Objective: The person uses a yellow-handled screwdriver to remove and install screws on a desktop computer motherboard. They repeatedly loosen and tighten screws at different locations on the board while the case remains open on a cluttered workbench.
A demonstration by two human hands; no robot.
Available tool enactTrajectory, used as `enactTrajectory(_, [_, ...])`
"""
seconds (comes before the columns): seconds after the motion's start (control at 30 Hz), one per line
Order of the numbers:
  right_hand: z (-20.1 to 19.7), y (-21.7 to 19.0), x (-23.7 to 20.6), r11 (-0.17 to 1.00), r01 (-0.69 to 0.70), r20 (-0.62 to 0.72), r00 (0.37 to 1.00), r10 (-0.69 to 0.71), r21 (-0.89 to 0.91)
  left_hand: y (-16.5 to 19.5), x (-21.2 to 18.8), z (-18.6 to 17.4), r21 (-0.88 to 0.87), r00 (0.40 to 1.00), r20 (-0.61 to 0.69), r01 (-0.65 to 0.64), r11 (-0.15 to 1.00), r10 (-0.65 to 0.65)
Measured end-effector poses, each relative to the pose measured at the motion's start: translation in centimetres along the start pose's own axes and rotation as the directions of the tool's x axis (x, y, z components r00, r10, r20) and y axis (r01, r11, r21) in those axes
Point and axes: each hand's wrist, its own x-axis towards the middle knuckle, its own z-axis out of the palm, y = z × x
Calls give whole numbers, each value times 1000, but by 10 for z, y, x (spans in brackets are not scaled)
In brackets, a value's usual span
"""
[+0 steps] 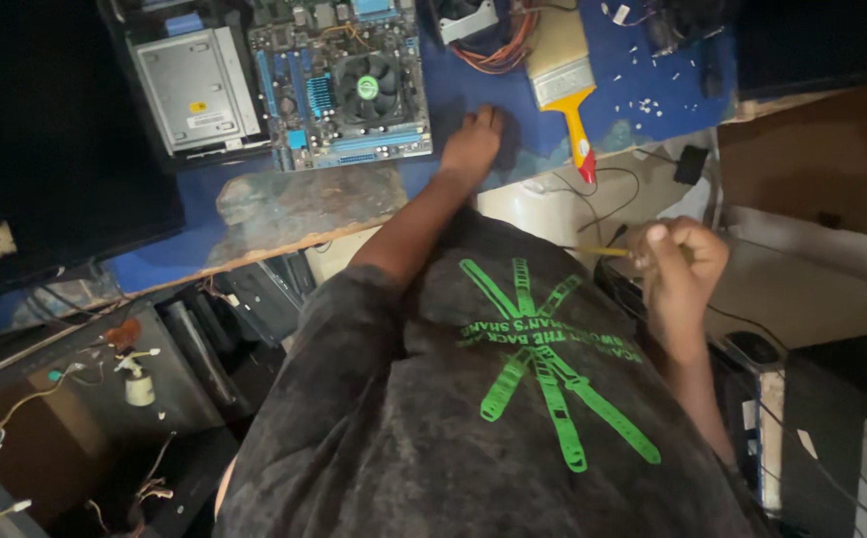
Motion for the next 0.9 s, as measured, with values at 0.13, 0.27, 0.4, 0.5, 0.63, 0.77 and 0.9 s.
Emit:
enactTrajectory(0.13, [-12, 5, -19, 999, -23, -50, 998, 25, 37, 1, 9, 3, 45, 1000, 24, 10, 999, -11])
enactTrajectory(0.27, [-21, 5, -22, 1000, -16, -92, 996, 15, -8, -1, 10, 5, 53, 999, 30, 13, 998, -14])
enactTrajectory(0.4, [-17, -5, -15, 999, 10, -21, 1000, -9, 32, 5, 4, 4, -114, 998, -9, 58, 992, -59])
enactTrajectory(0.5, [-10, -19, -9, 999, 39, 33, 999, -38, -17, 13, -22, 4, -436, 996, 18, 90, 895, -92])
enactTrajectory(0.63, [3, -36, 12, 995, 94, 101, 990, -98, 42, 15, -64, -5, -722, 996, -61, 4, 692, -69])
enactTrajectory(0.77, [12, -52, 50, 966, 203, 297, 923, -244, 163, -5, -94, -19, -900, 996, 18, 56, 433, -92])
enactTrajectory(0.9, [22, -68, 73, 934, 267, 430, 833, -347, 236, -21, -113, -29, -992, 954, 91, 113, 60, -287])
